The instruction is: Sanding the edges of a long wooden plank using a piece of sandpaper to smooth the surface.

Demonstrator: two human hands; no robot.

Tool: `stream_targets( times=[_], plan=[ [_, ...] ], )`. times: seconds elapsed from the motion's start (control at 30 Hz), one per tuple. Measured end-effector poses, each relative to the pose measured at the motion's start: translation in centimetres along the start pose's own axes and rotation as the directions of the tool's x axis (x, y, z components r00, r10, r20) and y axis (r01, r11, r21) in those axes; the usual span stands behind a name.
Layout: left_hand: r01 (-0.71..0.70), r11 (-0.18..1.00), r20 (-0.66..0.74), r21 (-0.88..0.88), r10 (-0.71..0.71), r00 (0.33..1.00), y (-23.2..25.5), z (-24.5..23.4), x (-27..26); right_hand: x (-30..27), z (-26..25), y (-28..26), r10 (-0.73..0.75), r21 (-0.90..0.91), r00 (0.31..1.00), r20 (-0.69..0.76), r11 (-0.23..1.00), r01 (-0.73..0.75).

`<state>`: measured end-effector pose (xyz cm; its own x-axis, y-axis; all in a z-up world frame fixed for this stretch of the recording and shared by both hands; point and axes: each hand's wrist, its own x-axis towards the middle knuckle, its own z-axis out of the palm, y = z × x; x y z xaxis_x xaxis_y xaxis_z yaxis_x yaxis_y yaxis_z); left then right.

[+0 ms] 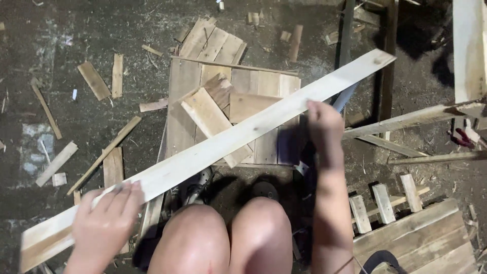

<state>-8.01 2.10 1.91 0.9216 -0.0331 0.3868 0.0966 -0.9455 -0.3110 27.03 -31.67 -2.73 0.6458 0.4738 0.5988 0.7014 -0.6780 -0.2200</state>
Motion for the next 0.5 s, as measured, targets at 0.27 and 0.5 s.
stream_targets(
  times=[0.27,0.5],
  plan=[
    [0.072,0.883,0.294,0.464,-0.231,0.927,-6.8,1.8,-7.6,-2.8,2.4,-4.5,0.593,0.641,0.565,0.574,0.103,-0.76],
    [0.25,0.968,0.009,-0.028,-0.25,0.968,-10.5,9.6,-13.3,-2.3,0.6,-6.6,0.036,0.214,0.975,0.22,0.973,-0.084]
  ],
)
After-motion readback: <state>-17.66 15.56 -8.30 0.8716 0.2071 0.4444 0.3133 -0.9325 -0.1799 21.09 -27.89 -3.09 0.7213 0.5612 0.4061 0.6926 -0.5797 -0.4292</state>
